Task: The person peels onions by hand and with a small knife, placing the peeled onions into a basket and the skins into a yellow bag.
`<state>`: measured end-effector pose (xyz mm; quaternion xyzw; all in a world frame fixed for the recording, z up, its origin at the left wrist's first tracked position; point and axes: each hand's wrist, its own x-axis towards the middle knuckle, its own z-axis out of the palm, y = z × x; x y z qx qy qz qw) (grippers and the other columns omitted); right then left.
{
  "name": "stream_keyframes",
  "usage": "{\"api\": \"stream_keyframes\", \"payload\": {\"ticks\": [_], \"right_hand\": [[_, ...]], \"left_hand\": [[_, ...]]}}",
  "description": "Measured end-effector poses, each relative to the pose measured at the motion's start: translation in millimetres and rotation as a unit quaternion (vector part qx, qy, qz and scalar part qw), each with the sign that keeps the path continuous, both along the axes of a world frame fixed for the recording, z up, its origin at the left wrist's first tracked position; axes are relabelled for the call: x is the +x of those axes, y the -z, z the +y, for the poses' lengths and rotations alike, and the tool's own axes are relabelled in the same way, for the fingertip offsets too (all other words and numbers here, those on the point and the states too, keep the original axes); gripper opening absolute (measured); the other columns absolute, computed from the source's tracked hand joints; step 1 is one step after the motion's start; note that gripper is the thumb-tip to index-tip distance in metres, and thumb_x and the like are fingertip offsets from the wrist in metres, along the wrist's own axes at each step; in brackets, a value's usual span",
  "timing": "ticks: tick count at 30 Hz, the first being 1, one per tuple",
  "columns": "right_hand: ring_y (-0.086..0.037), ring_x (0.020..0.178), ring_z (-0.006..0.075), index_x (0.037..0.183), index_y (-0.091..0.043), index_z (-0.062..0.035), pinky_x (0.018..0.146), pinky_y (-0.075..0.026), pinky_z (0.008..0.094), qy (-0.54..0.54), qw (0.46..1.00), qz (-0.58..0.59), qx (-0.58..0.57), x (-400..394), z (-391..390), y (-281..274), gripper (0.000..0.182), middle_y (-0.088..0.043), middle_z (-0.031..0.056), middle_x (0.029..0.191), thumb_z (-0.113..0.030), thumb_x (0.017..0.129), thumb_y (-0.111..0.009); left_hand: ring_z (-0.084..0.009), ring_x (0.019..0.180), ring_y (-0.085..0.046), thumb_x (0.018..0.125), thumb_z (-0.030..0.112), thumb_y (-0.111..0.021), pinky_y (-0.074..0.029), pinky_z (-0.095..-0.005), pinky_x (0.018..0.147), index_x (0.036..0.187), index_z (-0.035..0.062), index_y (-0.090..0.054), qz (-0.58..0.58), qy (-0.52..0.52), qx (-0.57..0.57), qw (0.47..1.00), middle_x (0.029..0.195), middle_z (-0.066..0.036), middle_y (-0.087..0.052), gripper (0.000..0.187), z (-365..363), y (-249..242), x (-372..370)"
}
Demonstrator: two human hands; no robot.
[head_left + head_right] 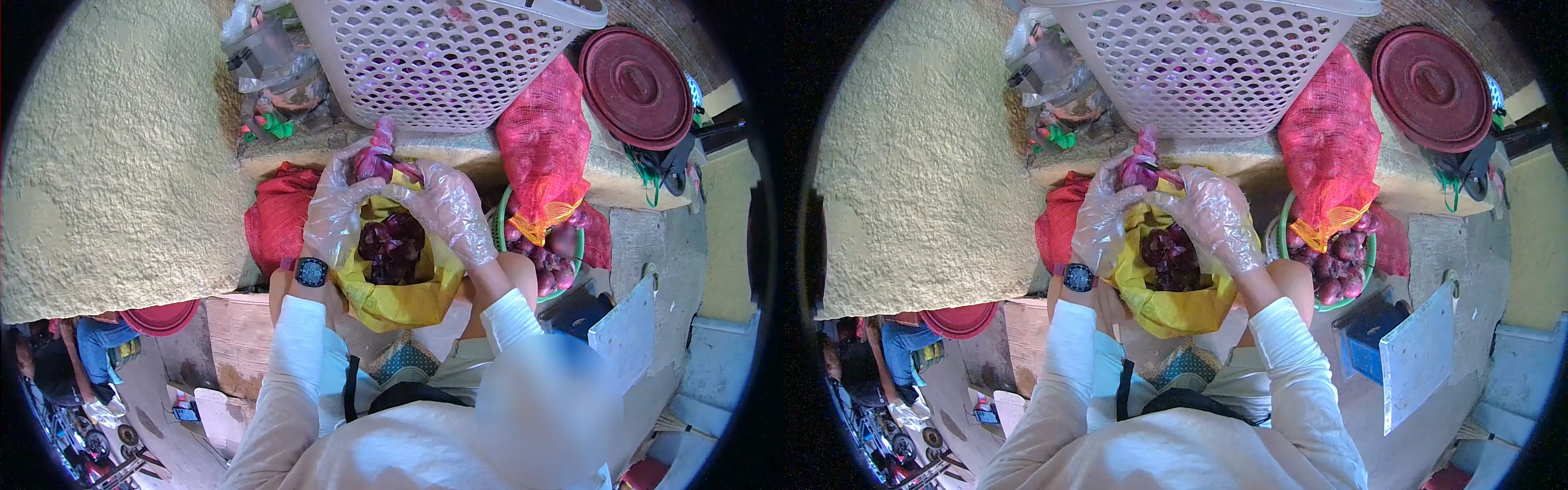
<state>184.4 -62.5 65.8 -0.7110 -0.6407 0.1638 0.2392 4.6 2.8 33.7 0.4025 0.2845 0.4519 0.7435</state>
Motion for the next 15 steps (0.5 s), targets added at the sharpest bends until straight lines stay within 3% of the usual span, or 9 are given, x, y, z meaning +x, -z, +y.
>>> {"api": "stream_keyframes", "payload": {"ticks": [7,15], "right_hand": [[-0.072,0.089,0.0388,0.102,-0.072,-0.0058,0.079,-0.057,0.0499,0.03,0.997,-0.062,-0.035,-2.4,1.0,-4.8,0.062,-0.073,0.0209,0.094,-0.066,0.09,-0.064],[-0.072,0.089,0.0391,0.098,-0.073,-0.0075,0.079,-0.057,0.05,0.038,0.996,-0.079,-0.02,-0.9,-1.1,-3.7,0.054,-0.073,0.0193,0.093,-0.061,0.09,-0.068]], "left_hand": [[-0.0204,0.121,-0.062,0.09,-0.001,-0.074,-0.051,-0.0356,0.106,0.144,0.0015,-0.051,0.018,-0.012,-0.026,0.999,0.134,-0.009,-0.062,0.059,-3.8,0.6,-0.3],[-0.0192,0.119,-0.063,0.091,0.003,-0.073,-0.052,-0.0355,0.105,0.145,0.0047,-0.051,0.016,-0.007,-0.026,1.0,0.133,-0.008,-0.062,0.058,-1.3,6.7,-0.6]]}}
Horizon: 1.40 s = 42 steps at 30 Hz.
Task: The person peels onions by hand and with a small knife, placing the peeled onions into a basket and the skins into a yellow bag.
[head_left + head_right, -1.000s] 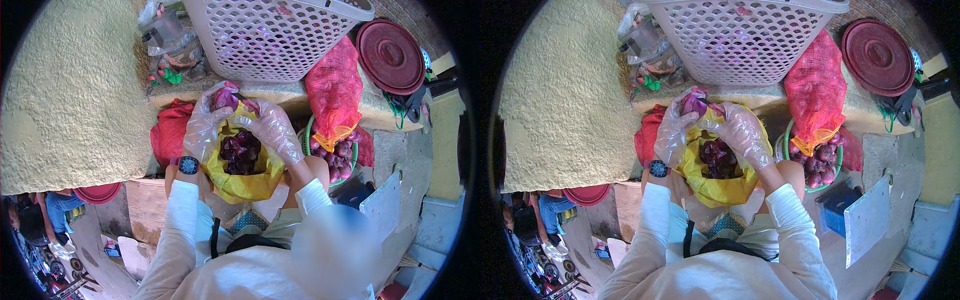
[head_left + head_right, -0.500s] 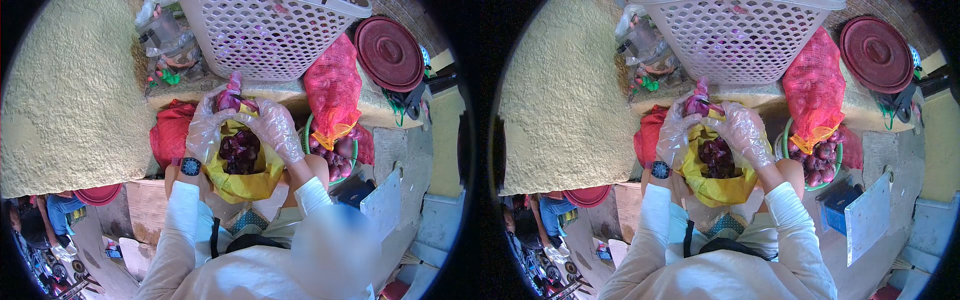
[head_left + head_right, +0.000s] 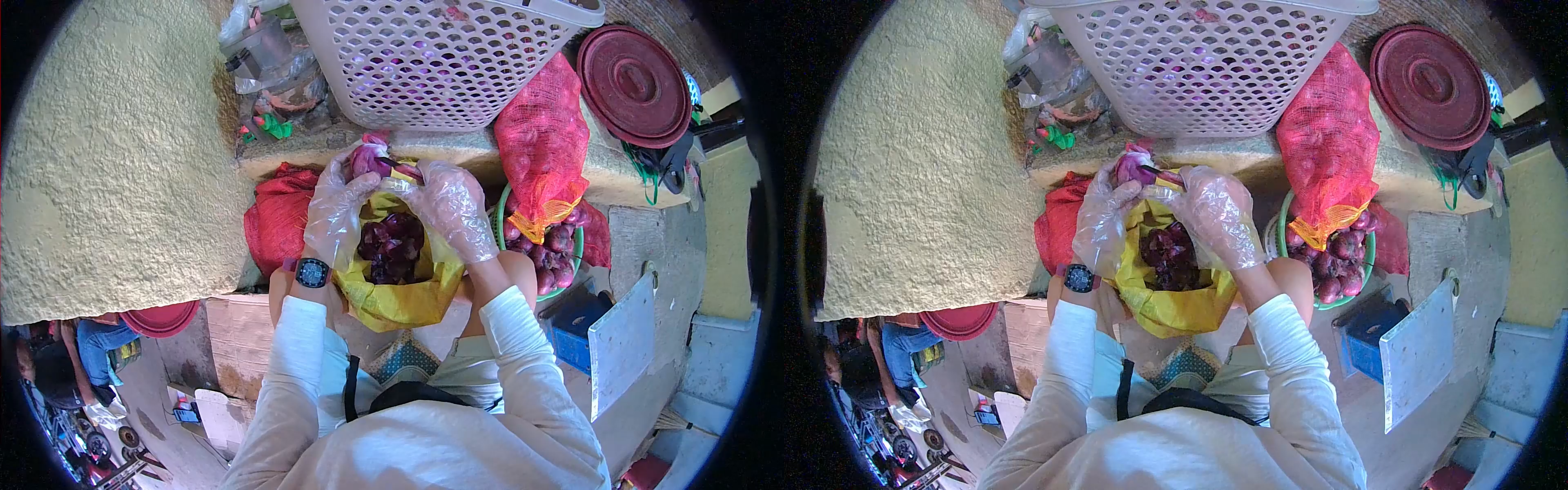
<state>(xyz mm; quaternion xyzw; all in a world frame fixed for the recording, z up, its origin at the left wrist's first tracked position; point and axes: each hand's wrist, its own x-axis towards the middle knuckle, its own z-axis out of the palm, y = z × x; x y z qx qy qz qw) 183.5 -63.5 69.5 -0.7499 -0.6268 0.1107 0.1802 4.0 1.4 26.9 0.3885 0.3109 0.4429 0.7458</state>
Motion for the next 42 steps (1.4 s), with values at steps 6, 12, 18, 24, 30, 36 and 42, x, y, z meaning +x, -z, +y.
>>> {"api": "stream_keyframes", "payload": {"ticks": [6,12,18,24,30,36,42], "right_hand": [[-0.072,0.087,0.0386,0.097,-0.073,-0.0071,0.078,-0.057,0.0494,-0.004,0.999,-0.001,0.035,2.7,-3.1,2.9,0.04,-0.073,0.0182,0.093,-0.046,0.09,-0.071],[-0.072,0.088,0.0382,0.098,-0.073,-0.0071,0.078,-0.057,0.0496,-0.01,1.0,-0.012,0.024,1.8,-1.2,1.2,0.042,-0.073,0.0177,0.093,-0.048,0.091,-0.071],[-0.072,0.089,0.0383,0.098,-0.073,-0.008,0.077,-0.057,0.0502,-0.03,0.999,-0.006,-0.016,7.0,3.4,-4.8,0.051,-0.073,0.0167,0.094,-0.058,0.091,-0.069],[-0.073,0.087,0.0388,0.095,-0.074,-0.0082,0.077,-0.058,0.0502,0.001,1.0,-0.007,-0.013,7.1,1.5,-0.7,0.055,-0.073,0.0169,0.091,-0.062,0.089,-0.069],[-0.073,0.084,0.0388,0.091,-0.075,-0.0078,0.076,-0.057,0.0497,0.004,1.0,-0.022,0.017,8.0,-1.6,-1.1,0.055,-0.073,0.018,0.085,-0.063,0.089,-0.068],[-0.072,0.083,0.0389,0.09,-0.076,-0.008,0.075,-0.057,0.0492,0.01,0.999,-0.03,0.025,7.2,-2.7,-3.4,0.056,-0.073,0.0192,0.085,-0.063,0.087,-0.07],[-0.073,0.082,0.039,0.091,-0.077,-0.0079,0.075,-0.057,0.0494,0.016,0.999,-0.016,0.022,5.1,0.3,-0.1,0.056,-0.073,0.019,0.084,-0.063,0.086,-0.07]], "left_hand": [[-0.0206,0.116,-0.065,0.089,-0.002,-0.076,-0.055,-0.034,0.103,0.144,0.0014,-0.053,0.009,-0.028,-0.007,1.0,0.133,-0.011,-0.063,0.06,-3.4,-9.1,1.7],[-0.0213,0.116,-0.065,0.09,-0.003,-0.073,-0.054,-0.0346,0.104,0.144,0.0002,-0.053,-0.013,-0.021,-0.018,1.0,0.133,-0.012,-0.063,0.058,-2.3,-5.2,1.3],[-0.0246,0.118,-0.065,0.092,0.002,-0.072,-0.054,-0.0381,0.106,0.143,-0.0024,-0.051,-0.028,-0.014,-0.005,0.999,0.132,-0.014,-0.063,0.055,0.0,-0.8,-0.9],[-0.0249,0.122,-0.062,0.093,0.008,-0.072,-0.049,-0.04,0.112,0.142,-0.0033,-0.05,-0.039,-0.015,-0.017,0.999,0.133,-0.013,-0.062,0.054,-1.5,4.7,0.3],[-0.0237,0.125,-0.06,0.093,0.009,-0.072,-0.044,-0.0383,0.116,0.142,-0.0037,-0.05,-0.076,-0.004,-0.018,0.997,0.135,-0.012,-0.061,0.055,0.7,8.0,-2.4],[-0.0236,0.122,-0.062,0.094,0.01,-0.071,-0.046,-0.038,0.114,0.142,-0.004,-0.05,-0.057,-0.014,-0.023,0.998,0.133,-0.012,-0.062,0.054,2.2,11.2,-1.7],[-0.0236,0.121,-0.063,0.095,0.009,-0.07,-0.047,-0.0384,0.113,0.142,-0.0037,-0.05,-0.048,-0.029,-0.021,0.998,0.132,-0.012,-0.063,0.053,4.5,13.9,-0.5]]}}
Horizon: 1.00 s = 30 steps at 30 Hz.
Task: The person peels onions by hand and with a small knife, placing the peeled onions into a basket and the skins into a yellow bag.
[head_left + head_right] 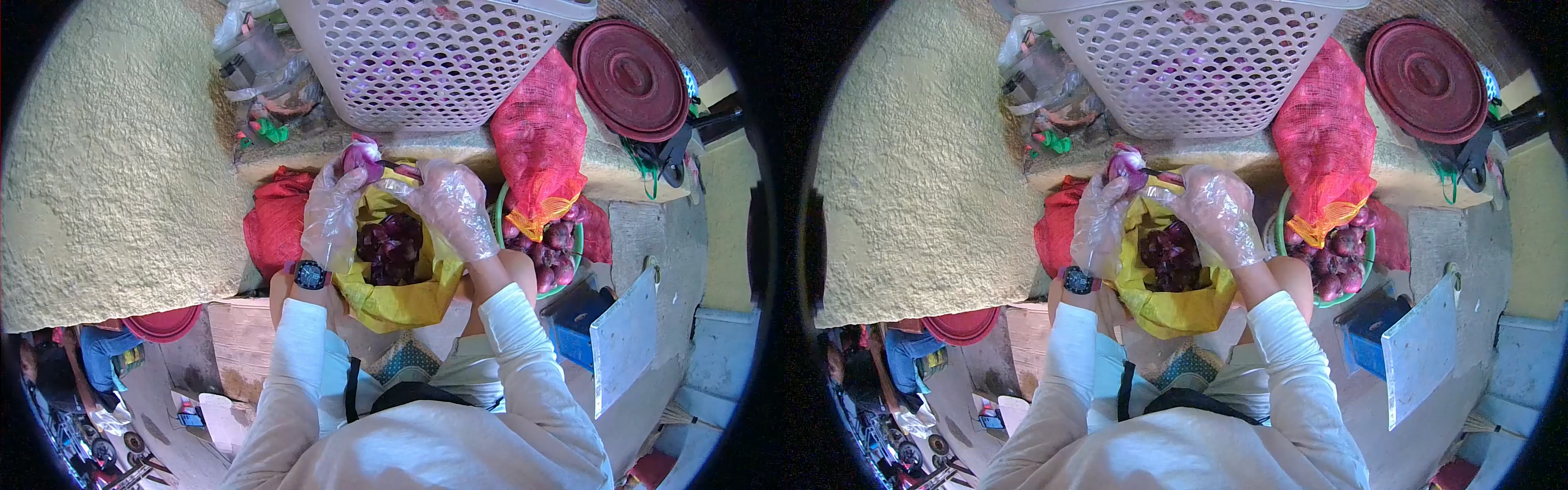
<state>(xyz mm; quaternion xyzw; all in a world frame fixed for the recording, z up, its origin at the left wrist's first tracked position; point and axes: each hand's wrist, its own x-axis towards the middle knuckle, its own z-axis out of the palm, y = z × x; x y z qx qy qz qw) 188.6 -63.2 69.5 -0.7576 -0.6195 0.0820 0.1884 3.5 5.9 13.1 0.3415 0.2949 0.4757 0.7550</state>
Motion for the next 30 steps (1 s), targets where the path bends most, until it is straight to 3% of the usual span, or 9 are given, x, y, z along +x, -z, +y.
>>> {"api": "stream_keyframes", "payload": {"ticks": [11,16,23,30], "right_hand": [[-0.073,0.078,0.0388,0.086,-0.076,-0.007,0.072,-0.058,0.0487,0.015,1.0,0.005,0.016,0.4,1.5,8.7,0.057,-0.072,0.019,0.081,-0.063,0.087,-0.07],[-0.073,0.078,0.0388,0.084,-0.075,-0.0059,0.072,-0.058,0.0483,0.026,1.0,-0.001,0.006,-2.2,1.9,7.5,0.063,-0.072,0.0198,0.08,-0.068,0.086,-0.068],[-0.073,0.076,0.0392,0.083,-0.076,-0.0043,0.072,-0.058,0.048,-0.001,1.0,0.001,-0.016,1.7,1.3,-3.6,0.07,-0.072,0.0201,0.079,-0.074,0.084,-0.067],[-0.072,0.076,0.0392,0.079,-0.073,-0.0045,0.07,-0.057,0.0486,0.019,0.998,0.011,0.053,-1.4,0.6,11.7,0.065,-0.071,0.0196,0.077,-0.07,0.082,-0.072]], "left_hand": [[-0.0247,0.119,-0.062,0.099,0.012,-0.068,-0.048,-0.0404,0.112,0.138,-0.0015,-0.053,-0.096,-0.008,-0.041,0.995,0.132,-0.014,-0.062,0.043,-1.3,14.5,7.4],[-0.0253,0.117,-0.064,0.099,0.011,-0.071,-0.053,-0.0403,0.108,0.135,-0.0021,-0.055,-0.201,0.03,-0.18,0.962,0.127,-0.013,-0.064,0.042,0.2,17.2,6.3],[-0.0294,0.12,-0.064,0.1,0.01,-0.067,-0.055,-0.0422,0.107,0.14,0.0024,-0.054,-0.194,0.06,-0.149,0.968,0.128,-0.014,-0.065,0.042,1.0,20.3,7.2],[-0.031,0.119,-0.064,0.101,0.014,-0.067,-0.055,-0.0452,0.105,0.139,0.0023,-0.055,-0.235,0.059,-0.186,0.952,0.13,-0.017,-0.063,0.042,0.3,23.8,7.7]]}}
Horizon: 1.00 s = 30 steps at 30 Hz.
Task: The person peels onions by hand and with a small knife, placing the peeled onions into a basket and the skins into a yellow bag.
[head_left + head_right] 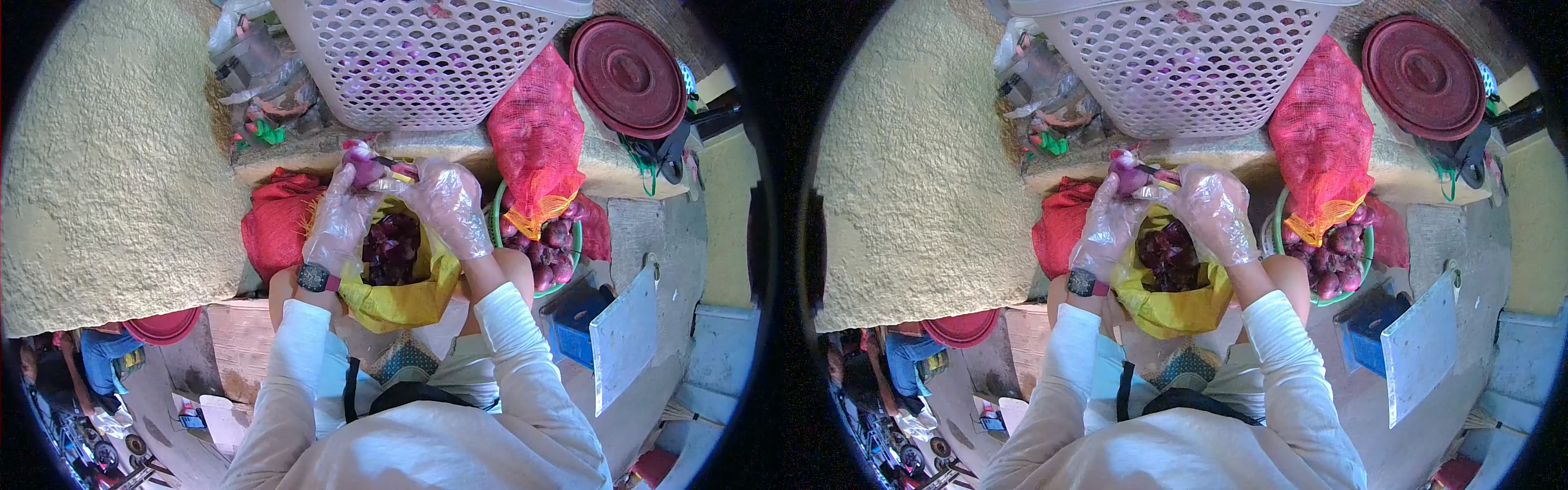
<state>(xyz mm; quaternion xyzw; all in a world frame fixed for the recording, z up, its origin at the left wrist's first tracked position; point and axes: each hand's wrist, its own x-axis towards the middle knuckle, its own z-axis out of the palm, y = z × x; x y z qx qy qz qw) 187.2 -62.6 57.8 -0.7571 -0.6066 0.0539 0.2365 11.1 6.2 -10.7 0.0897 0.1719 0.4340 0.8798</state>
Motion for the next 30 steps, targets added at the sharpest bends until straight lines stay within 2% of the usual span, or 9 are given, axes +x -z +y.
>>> {"api": "stream_keyframes", "payload": {"ticks": [5,7,10,14,17,19,22,26,30], "right_hand": [[-0.072,0.077,0.0385,0.082,-0.074,-0.0047,0.071,-0.057,0.0486,0.002,1.0,0.013,0.012,-3.0,1.3,-0.1,0.066,-0.071,0.0198,0.078,-0.07,0.081,-0.072],[-0.073,0.079,0.0379,0.087,-0.075,-0.0053,0.074,-0.057,0.0489,-0.002,0.998,0.015,-0.058,-4.7,3.1,-12.3,0.068,-0.072,0.0196,0.08,-0.072,0.08,-0.072],[-0.074,0.08,0.0377,0.09,-0.077,-0.0057,0.075,-0.058,0.0488,-0.026,0.996,0.033,-0.08,-3.7,1.1,-27.5,0.07,-0.073,0.0189,0.082,-0.074,0.078,-0.071],[-0.074,0.081,0.0376,0.091,-0.077,-0.007,0.076,-0.058,0.0483,-0.015,0.997,0.034,-0.068,1.4,1.1,-19.2,0.068,-0.073,0.0178,0.081,-0.074,0.077,-0.073],[-0.074,0.081,0.037,0.092,-0.077,-0.0077,0.076,-0.059,0.0479,-0.023,0.998,0.009,-0.061,6.4,-1.4,-20.8,0.064,-0.073,0.0171,0.082,-0.07,0.078,-0.075],[-0.074,0.08,0.0367,0.09,-0.077,-0.0082,0.075,-0.059,0.0477,-0.025,0.999,-0.003,-0.047,6.8,-1.0,-14.5,0.06,-0.073,0.0167,0.083,-0.067,0.079,-0.076],[-0.073,0.079,0.037,0.088,-0.076,-0.008,0.073,-0.059,0.0477,-0.028,0.999,-0.011,-0.036,2.1,0.4,-8.9,0.061,-0.073,0.0168,0.084,-0.068,0.078,-0.076],[-0.073,0.079,0.0373,0.086,-0.076,-0.0073,0.073,-0.058,0.0477,-0.036,0.999,-0.008,-0.021,2.4,0.4,-6.9,0.062,-0.073,0.0169,0.083,-0.069,0.078,-0.075],[-0.073,0.078,0.0372,0.086,-0.077,-0.0064,0.073,-0.058,0.0475,-0.034,0.997,-0.015,-0.062,2.5,0.6,-13.2,0.065,-0.073,0.0169,0.082,-0.071,0.076,-0.076]], "left_hand": [[-0.032,0.117,-0.064,0.102,0.025,-0.067,-0.052,-0.0495,0.108,0.136,0.0007,-0.056,-0.063,0.001,-0.058,0.996,0.127,-0.017,-0.065,0.043,-2.0,9.9,4.3],[-0.0328,0.116,-0.063,0.102,0.03,-0.067,-0.052,-0.051,0.108,0.135,0.0013,-0.057,-0.133,0.018,-0.031,0.991,0.126,-0.017,-0.065,0.044,-3.8,10.6,5.5],[-0.032,0.118,-0.062,0.103,0.032,-0.066,-0.053,-0.0506,0.105,0.134,0.0023,-0.058,-0.105,0.018,-0.039,0.994,0.129,-0.017,-0.063,0.044,-5.3,4.8,6.1],[-0.0315,0.118,-0.062,0.102,0.03,-0.067,-0.054,-0.0498,0.103,0.135,0.0035,-0.057,-0.102,0.05,-0.05,0.992,0.13,-0.016,-0.062,0.044,-7.1,0.8,8.2],[-0.0313,0.119,-0.061,0.102,0.029,-0.065,-0.054,-0.0503,0.103,0.137,0.0045,-0.056,-0.178,0.068,-0.046,0.981,0.13,-0.016,-0.062,0.044,2.4,14.7,2.6],[-0.0307,0.119,-0.061,0.103,0.027,-0.063,-0.055,-0.0498,0.101,0.136,0.0043,-0.057,0.023,0.042,0.045,0.998,0.128,-0.015,-0.062,0.041,2.8,-1.4,-0.1],[-0.0291,0.117,-0.063,0.106,0.027,-0.058,-0.056,-0.0463,0.098,0.132,0.0033,-0.059,0.078,0.023,0.045,0.996,0.126,-0.014,-0.064,0.035,-0.9,-21.4,1.6],[-0.0268,0.114,-0.064,0.107,0.027,-0.058,-0.056,-0.0424,0.097,0.133,0.0031,-0.059,0.106,0.033,0.049,0.993,0.124,-0.013,-0.065,0.035,2.9,-14.5,-1.0],[-0.0238,0.113,-0.065,0.106,0.026,-0.062,-0.055,-0.0375,0.1,0.137,0.0026,-0.058,0.194,0.018,0.138,0.971,0.124,-0.01,-0.065,0.039,-2.0,-12.7,-5.5]]}}
